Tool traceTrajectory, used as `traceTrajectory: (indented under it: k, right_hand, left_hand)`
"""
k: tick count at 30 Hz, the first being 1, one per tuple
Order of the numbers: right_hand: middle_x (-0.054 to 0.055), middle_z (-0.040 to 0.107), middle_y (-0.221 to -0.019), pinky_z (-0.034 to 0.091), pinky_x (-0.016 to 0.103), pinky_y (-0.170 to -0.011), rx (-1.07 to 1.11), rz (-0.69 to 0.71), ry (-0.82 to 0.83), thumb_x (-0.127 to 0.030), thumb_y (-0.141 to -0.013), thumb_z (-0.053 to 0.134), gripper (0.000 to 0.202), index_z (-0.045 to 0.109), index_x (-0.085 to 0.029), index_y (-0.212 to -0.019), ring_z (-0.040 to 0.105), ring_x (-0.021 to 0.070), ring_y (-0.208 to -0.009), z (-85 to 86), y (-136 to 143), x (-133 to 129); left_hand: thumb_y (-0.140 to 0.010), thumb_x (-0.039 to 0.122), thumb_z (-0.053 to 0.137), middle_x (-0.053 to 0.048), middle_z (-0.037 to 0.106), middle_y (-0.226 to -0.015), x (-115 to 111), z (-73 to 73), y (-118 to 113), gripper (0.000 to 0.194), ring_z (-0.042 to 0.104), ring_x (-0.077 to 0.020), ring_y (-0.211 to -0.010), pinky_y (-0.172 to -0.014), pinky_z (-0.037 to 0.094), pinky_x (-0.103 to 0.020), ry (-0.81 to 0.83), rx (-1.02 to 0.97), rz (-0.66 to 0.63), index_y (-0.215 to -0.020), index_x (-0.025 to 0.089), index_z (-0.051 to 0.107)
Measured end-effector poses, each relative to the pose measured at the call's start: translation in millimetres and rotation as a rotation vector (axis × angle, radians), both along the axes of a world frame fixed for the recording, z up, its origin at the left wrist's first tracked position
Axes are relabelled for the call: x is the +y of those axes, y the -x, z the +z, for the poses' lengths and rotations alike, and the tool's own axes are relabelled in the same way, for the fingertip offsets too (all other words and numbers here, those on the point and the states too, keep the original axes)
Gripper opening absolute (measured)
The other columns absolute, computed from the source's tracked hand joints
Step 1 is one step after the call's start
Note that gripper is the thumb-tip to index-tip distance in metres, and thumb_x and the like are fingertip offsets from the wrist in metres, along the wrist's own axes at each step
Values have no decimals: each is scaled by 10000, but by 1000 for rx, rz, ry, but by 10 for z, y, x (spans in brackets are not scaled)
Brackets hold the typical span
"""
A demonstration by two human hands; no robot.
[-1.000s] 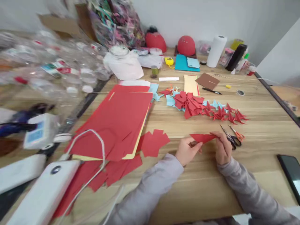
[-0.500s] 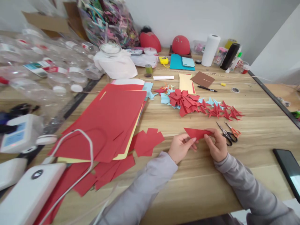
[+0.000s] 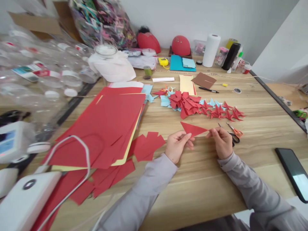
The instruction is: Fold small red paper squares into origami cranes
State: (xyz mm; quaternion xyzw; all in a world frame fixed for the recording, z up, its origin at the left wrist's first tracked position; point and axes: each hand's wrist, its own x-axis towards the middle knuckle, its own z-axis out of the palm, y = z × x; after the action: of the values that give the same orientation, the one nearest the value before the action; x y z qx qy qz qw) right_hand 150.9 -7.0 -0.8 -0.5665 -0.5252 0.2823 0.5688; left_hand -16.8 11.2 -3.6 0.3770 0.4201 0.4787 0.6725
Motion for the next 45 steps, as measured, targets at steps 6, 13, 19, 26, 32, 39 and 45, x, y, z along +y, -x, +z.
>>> traceTrajectory:
  k: [6, 13, 19, 26, 32, 39, 45]
  right_hand:
    - [32, 683, -669, 497, 282, -632, -101, 257, -11, -349, -839, 577, 191, 655, -191, -766, 630, 150, -623, -1, 97, -68]
    - [32, 696, -749, 497, 292, -664, -360, 213, -269, -178, -862, 514, 243, 686, -236, -1025, 631, 154, -697, -55, 57, -113]
    - [47, 716, -828, 481, 347, -688, -588, 163, -373, -145, -827, 541, 354, 643, -281, -1137, 643, 187, -764, -109, 51, -108]
    - [77, 699, -945, 460, 379, -753, -596, 308, -364, -234, -790, 599, 335, 642, -243, -1122, 620, 218, -850, -12, 63, -136]
    - [60, 674, -866, 472, 353, -761, -186, 248, -18, -355, -844, 552, 214, 654, -203, -954, 612, 190, -818, 18, 67, -119]
    - [-1, 646, -693, 489, 268, -582, 294, 402, 261, -384, -619, 781, 293, 614, -180, -747, 588, 125, -609, 42, 108, -38]
    - [-1, 651, -680, 499, 275, -608, 324, 402, 292, -379, -619, 779, 259, 631, -184, -703, 594, 128, -623, 53, 77, -23]
  left_hand:
    - [-650, 403, 725, -25, 641, -559, -33, 9, -12, 309, 536, -99, -384, -373, 464, -225, 17, 26, -44, -647, 118, 605]
    - [-674, 443, 696, 13, 596, -551, 1, 2, -14, 343, 520, -85, -411, -384, 454, -209, 49, -57, 54, -706, 133, 552]
    - [-656, 330, 745, -34, 666, -954, -49, 2, -55, 333, 651, -155, -819, -668, 560, -288, -2, -200, 43, -808, 170, 496]
    - [-650, 327, 750, -60, 676, -998, -47, 14, -60, 298, 625, -126, -799, -758, 523, -285, -58, -81, 30, -824, 140, 597]
    - [-616, 298, 775, -28, 663, -846, -58, 37, -61, 340, 613, -131, -782, -752, 500, -275, -100, -36, -89, -870, 145, 609]
    - [-511, 246, 826, 7, 590, -683, -92, 45, -84, 347, 550, -99, -619, -570, 479, -231, -111, 5, -231, -670, 140, 536]
    - [-514, 273, 821, 0, 609, -671, -79, 29, -71, 352, 582, -117, -604, -538, 516, -252, -56, -1, -248, -696, 143, 549]
